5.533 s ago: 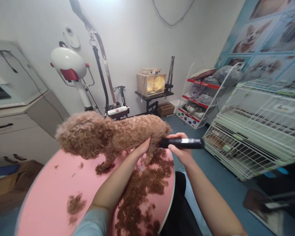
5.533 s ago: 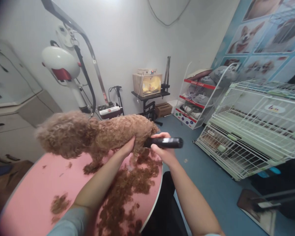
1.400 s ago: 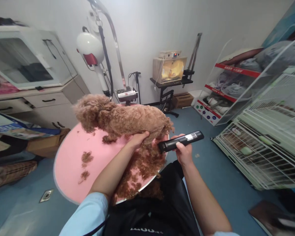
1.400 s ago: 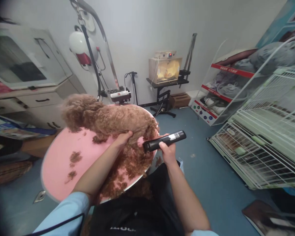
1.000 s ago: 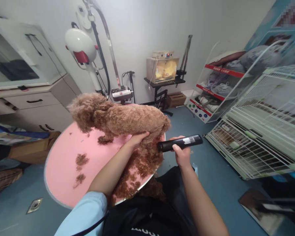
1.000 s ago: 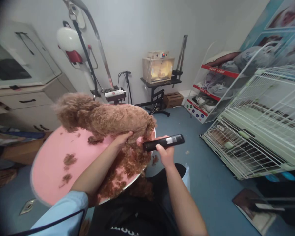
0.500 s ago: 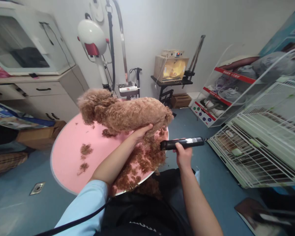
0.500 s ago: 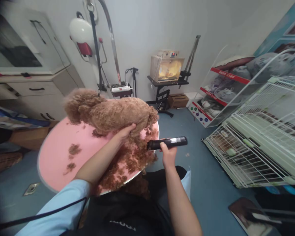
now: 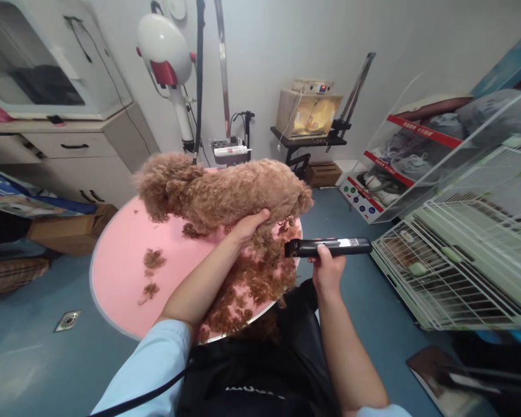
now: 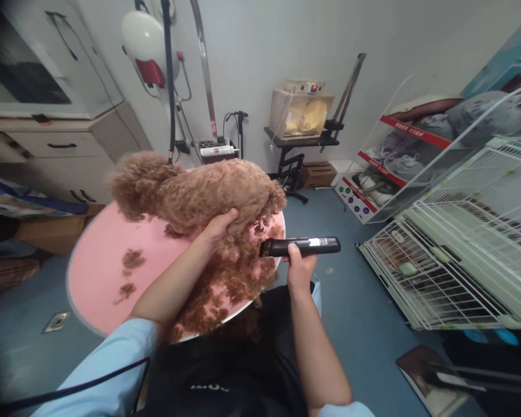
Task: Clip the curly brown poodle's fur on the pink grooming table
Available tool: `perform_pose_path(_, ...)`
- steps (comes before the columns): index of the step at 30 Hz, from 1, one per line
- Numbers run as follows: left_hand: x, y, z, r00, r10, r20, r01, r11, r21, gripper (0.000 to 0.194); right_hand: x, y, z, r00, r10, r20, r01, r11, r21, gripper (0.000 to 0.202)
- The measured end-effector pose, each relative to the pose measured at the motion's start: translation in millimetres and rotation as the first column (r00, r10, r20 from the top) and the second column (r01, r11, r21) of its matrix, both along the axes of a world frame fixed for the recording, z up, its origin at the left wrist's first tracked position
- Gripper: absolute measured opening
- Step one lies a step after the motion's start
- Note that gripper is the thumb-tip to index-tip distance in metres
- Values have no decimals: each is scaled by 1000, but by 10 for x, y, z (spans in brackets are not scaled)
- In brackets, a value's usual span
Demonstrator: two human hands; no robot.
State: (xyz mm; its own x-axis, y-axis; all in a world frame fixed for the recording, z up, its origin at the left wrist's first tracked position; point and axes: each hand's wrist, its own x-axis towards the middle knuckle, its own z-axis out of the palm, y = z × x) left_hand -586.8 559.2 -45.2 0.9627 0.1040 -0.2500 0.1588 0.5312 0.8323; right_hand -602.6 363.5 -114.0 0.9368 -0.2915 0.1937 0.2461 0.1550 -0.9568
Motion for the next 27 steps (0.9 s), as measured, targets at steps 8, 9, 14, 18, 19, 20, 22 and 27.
perform_pose_path(8,40,10,-44,996,-83,23,84,996,-32,18,-6,202,10,980,186,-72,-199,936,-291,17)
perform_pose_path(9,40,14,-50,995,-89,34,91,995,-40,18,9,166,8,984,162,-73,-176,947,-269,17)
perform_pose_path(14,41,18,-64,997,-61,53,64,996,-57,22,15,77,38,997,-71,17,71,997,32,20)
perform_pose_path(18,29,5,-63,997,-61,49,64,997,-44,31,-77,275,52,999,43,-2,-42,977,-211,18)
perform_pose_path(19,24,6,-59,996,-67,56,69,997,-40,34,-92,309,36,996,88,-26,-92,956,-278,18)
perform_pose_path(20,21,10,-53,995,-70,65,73,997,-34,36,-104,321,13,990,128,-56,-139,933,-332,17)
perform_pose_path(22,25,28,-44,994,-61,85,63,998,-10,38,-128,280,-46,980,166,-114,-198,900,-388,18)
perform_pose_path(27,128,103,-127,995,32,92,-50,977,205,42,-468,251,-169,995,5,-103,3,997,83,25)
